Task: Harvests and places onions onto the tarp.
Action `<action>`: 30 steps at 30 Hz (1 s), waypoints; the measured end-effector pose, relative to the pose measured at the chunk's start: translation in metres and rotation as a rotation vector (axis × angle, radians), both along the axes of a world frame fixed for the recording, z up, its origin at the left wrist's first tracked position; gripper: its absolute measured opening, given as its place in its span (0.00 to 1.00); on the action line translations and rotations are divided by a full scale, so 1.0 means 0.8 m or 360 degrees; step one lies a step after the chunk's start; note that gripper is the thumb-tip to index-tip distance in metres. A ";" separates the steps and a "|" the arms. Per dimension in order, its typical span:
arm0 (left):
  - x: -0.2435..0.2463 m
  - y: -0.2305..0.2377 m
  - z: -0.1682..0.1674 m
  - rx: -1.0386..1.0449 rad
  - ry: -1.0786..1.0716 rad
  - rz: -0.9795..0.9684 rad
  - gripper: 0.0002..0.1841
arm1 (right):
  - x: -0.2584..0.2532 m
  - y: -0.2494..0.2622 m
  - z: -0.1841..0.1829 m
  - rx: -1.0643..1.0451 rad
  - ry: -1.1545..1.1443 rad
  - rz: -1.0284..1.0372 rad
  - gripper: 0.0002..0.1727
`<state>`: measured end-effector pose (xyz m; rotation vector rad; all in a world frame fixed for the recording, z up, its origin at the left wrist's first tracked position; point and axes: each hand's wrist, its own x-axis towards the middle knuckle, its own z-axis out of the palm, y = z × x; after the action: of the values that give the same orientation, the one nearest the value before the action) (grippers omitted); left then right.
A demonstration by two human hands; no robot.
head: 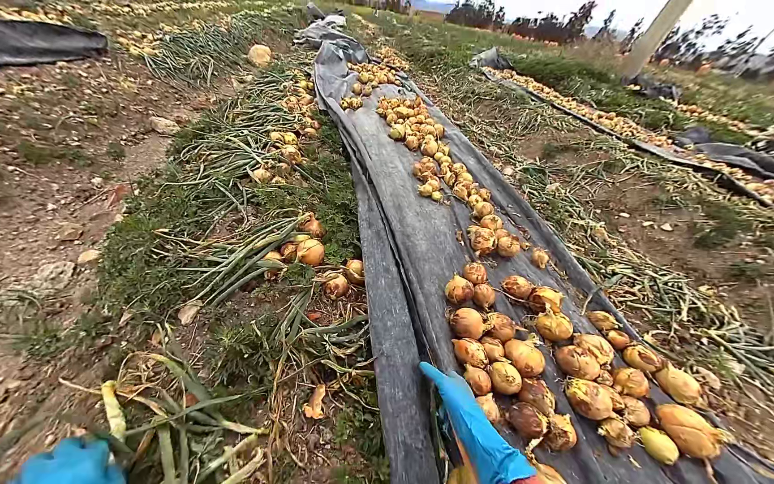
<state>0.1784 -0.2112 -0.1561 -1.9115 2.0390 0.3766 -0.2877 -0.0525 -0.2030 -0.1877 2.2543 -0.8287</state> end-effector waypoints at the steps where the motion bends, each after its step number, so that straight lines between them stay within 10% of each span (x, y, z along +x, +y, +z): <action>1: -0.035 0.008 0.003 -0.0134 0.0215 -0.0163 0.23 | 0.002 0.007 0.013 0.0029 0.0075 0.0049 0.40; 4: -0.161 0.054 -0.014 -0.0356 0.0899 -0.0830 0.16 | 0.017 0.058 0.062 0.0215 0.0324 0.0207 0.43; 7: -0.280 0.113 -0.036 0.0168 0.1340 -0.1457 0.18 | 0.057 0.133 0.079 0.0581 0.0346 0.0358 0.54; 12: -0.383 0.184 -0.085 0.0873 0.0948 -0.2248 0.44 | 0.084 0.207 0.003 0.0896 0.0328 0.0060 0.69; 17: -0.379 0.187 -0.095 0.0906 0.0769 -0.2206 0.22 | 0.027 0.201 0.022 -0.0442 -0.0177 -0.1072 0.13; 21: -0.371 0.187 -0.098 0.0869 0.0875 -0.2161 0.14 | -0.044 0.148 0.063 -0.1225 -0.0322 -0.1341 0.34; 28: -0.283 0.148 -0.088 -0.0206 0.1653 -0.1607 0.09 | 0.018 0.118 0.040 0.0024 0.0008 -0.0416 0.24; 30: -0.264 0.167 -0.073 -0.0078 0.1632 -0.1719 0.09 | 0.057 0.146 0.039 0.0183 0.0010 -0.0279 0.24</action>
<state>-0.0326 -0.0776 -0.2144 -0.2926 3.2799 1.1072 -0.2425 0.0641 -0.1715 0.0616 2.3409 -0.7860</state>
